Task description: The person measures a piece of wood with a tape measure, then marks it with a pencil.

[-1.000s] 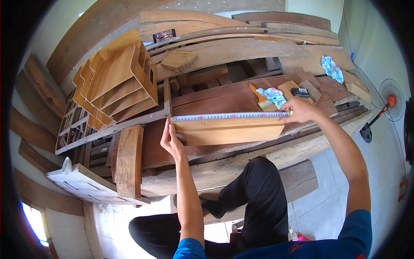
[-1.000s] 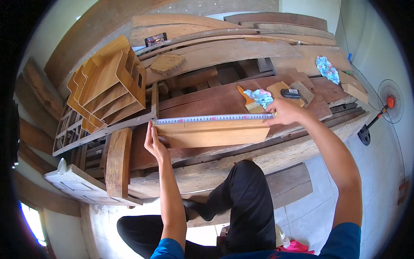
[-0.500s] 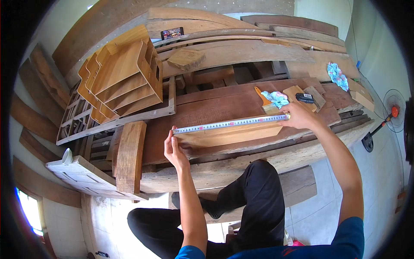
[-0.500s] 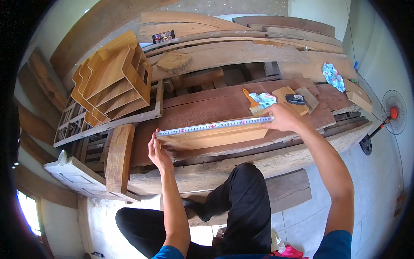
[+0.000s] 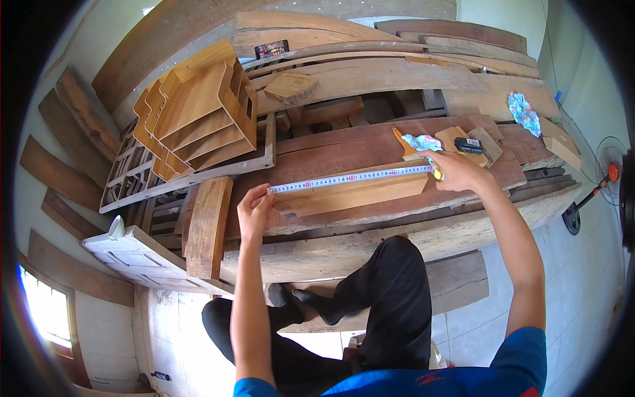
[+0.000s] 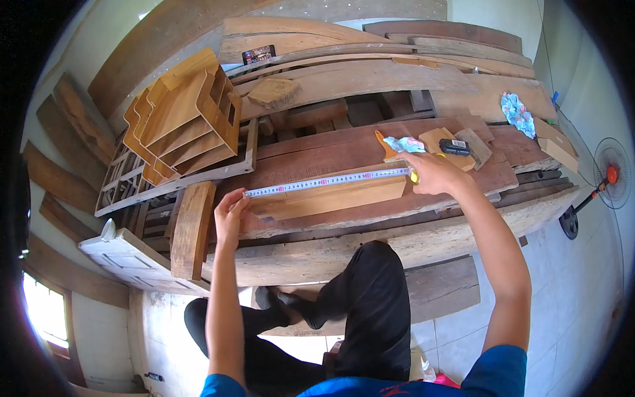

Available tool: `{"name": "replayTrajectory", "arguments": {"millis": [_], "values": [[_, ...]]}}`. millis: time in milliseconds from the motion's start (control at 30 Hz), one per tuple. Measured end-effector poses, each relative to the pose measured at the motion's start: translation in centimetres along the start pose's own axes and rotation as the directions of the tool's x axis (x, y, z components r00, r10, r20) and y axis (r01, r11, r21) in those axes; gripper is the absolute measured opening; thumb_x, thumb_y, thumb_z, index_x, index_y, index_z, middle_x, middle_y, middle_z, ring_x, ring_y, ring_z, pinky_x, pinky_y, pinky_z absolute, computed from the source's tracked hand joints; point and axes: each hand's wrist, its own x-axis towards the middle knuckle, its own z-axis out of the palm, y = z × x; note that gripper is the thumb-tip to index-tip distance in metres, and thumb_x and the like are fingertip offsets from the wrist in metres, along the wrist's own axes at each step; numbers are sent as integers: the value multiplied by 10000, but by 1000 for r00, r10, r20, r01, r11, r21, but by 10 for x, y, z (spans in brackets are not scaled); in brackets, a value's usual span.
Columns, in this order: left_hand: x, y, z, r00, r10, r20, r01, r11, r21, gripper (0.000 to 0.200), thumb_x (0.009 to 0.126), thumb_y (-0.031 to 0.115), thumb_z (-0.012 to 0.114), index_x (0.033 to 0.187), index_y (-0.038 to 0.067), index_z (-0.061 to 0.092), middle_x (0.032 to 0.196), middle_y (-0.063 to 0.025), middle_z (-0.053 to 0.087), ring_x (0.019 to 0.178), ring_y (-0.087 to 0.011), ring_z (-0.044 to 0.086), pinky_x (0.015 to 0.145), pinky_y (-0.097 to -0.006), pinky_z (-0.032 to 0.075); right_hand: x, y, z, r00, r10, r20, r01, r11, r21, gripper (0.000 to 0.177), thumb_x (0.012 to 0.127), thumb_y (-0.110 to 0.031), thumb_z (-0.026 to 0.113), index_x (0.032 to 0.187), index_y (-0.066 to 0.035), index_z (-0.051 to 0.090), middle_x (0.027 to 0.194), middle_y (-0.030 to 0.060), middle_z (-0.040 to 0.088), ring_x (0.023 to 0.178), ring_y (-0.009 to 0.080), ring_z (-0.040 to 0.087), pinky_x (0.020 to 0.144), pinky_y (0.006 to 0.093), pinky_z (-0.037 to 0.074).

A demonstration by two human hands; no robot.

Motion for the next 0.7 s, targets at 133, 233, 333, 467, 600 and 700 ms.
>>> {"name": "replayTrajectory", "arguments": {"millis": [133, 233, 333, 467, 600, 700], "values": [[8, 15, -10, 989, -24, 146, 25, 1000, -4, 259, 968, 73, 736, 1218, 19, 693, 1216, -95, 714, 1070, -185, 709, 841, -295, 605, -10, 6, 2, 996, 78, -31, -71, 979, 190, 710, 796, -251, 851, 1412, -122, 523, 1260, 212, 652, 1173, 359, 651, 989, 441, 518], [3, 18, -15, 982, 36, 183, -42, 999, 29, 183, 982, 57, 712, 1154, -1, 685, 1312, -130, 679, 1078, -189, 708, 829, -300, 619, -15, 3, 12, 968, 73, -239, -28, 982, 185, 638, 792, -265, 881, 1324, -98, 571, 1210, 161, 676, 1135, 313, 669, 971, 405, 522], [-3, 4, -19, 975, 102, 198, -104, 995, 1, 160, 988, 45, 698, 1134, -16, 684, 1357, -148, 659, 1078, -181, 705, 825, -304, 624, -13, 15, 35, 895, 21, -446, 118, 952, 282, 593, 785, -327, 898, 1239, -68, 618, 1179, 156, 701, 1120, 348, 683, 946, 424, 532], [2, -1, -22, 944, 222, 245, -261, 955, 140, 135, 987, 32, 692, 1102, -38, 687, 1372, -147, 653, 1082, -166, 703, 821, -301, 637, -22, 17, 61, 806, 106, -582, 146, 918, 370, 506, 775, -224, 918, 1167, -47, 651, 1113, 129, 715, 1068, 305, 705, 935, 381, 541], [-6, -11, -9, 981, 149, 125, -157, 986, 53, 117, 992, 5, 685, 1099, -42, 692, 1396, -139, 649, 1058, -152, 708, 797, -285, 635, -14, 15, 90, 691, 69, -719, 212, 932, 293, 417, 772, -151, 921, 1093, -29, 685, 1098, 119, 716, 1045, 287, 711, 912, 372, 550], [-11, -11, -2, 981, 183, 62, -188, 979, 82, 121, 1006, 10, 674, 1114, -43, 691, 1381, -150, 673, 997, -139, 716, 780, -281, 630, -5, 13, 104, 596, 81, -799, 229, 936, 266, 383, 774, -103, 912, 1080, -27, 696, 1116, 116, 710, 1042, 264, 714, 909, 356, 555]]}}
